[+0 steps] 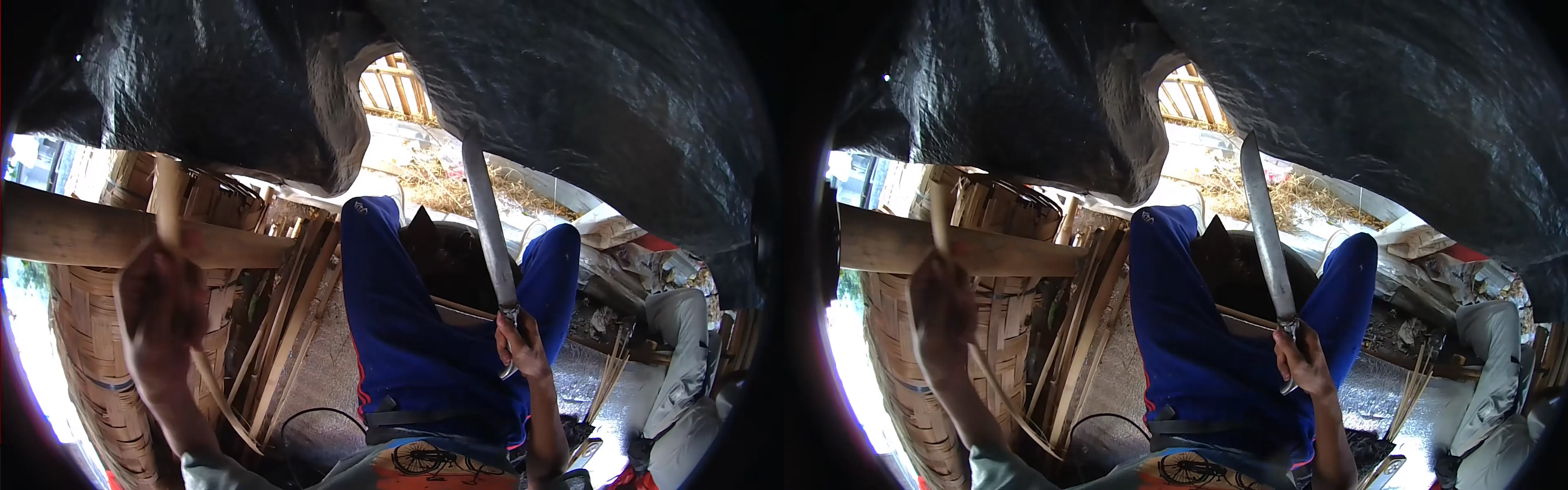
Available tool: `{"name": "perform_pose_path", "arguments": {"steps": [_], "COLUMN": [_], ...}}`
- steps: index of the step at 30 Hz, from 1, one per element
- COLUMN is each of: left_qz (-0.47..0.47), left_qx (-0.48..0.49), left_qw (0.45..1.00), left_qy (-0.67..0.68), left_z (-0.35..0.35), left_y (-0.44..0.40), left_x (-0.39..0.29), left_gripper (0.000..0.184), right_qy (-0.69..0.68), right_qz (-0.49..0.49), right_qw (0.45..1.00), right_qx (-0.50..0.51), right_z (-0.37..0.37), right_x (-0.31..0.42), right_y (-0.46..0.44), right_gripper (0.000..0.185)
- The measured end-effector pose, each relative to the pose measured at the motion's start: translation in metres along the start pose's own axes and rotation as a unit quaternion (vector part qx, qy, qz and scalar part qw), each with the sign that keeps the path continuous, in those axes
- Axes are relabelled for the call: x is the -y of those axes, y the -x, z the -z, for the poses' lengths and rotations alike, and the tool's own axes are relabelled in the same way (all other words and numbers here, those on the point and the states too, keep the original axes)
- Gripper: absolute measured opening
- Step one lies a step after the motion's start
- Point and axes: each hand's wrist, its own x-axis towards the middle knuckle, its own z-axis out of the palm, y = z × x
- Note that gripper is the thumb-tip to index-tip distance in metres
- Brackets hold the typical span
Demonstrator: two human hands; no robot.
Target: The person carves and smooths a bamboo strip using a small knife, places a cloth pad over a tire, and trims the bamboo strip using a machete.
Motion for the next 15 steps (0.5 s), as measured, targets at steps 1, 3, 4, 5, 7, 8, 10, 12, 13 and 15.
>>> {"name": "perform_pose_path", "arguments": {"steps": [1,3,4,5,7,8,10,12,13,15], "left_qz": [-0.025,-0.056,-0.072,-0.088,-0.208,-0.215,-0.152,-0.127,-0.148,-0.172], "left_qx": [-0.001,0.000,0.034,0.068,-0.131,-0.129,0.079,0.192,0.216,0.192], "left_qw": [0.999,0.995,0.992,0.988,0.966,0.965,0.985,0.972,0.964,0.966], "left_qy": [0.044,0.086,0.095,0.104,-0.076,-0.079,0.019,0.052,0.031,0.022], "left_z": [0.002,0.007,0.010,0.008,-0.003,-0.010,-0.025,-0.036,-0.047,-0.084], "left_y": [-0.003,-0.012,-0.020,-0.029,-0.049,-0.063,-0.097,-0.139,-0.156,-0.174], "left_x": [-0.014,-0.045,-0.061,-0.074,-0.085,-0.099,-0.136,-0.157,-0.168,-0.192], "left_gripper": [0.030,0.030,0.033,0.038,0.040,0.040,0.034,0.025,0.029,0.026], "right_qy": [-0.008,-0.005,0.000,-0.005,-0.008,-0.012,-0.030,-0.040,-0.046,-0.058], "right_qz": [-0.002,0.002,0.000,0.007,0.009,0.016,0.013,0.024,0.027,0.036], "right_qw": [1.000,1.000,1.000,1.000,1.000,1.000,0.999,0.998,0.998,0.997], "right_qx": [0.000,-0.005,-0.008,-0.008,-0.015,-0.015,-0.018,-0.029,-0.040,-0.040], "right_z": [0.003,0.008,0.011,0.012,0.015,0.016,0.019,0.020,0.022,0.029], "right_x": [0.001,0.001,0.001,0.002,0.002,0.002,0.000,0.000,0.001,0.004], "right_y": [0.001,0.002,0.003,0.003,0.005,0.006,0.007,0.010,0.012,0.016], "right_gripper": [0.020,0.020,0.020,0.020,0.021,0.021,0.021,0.021,0.021,0.022]}}
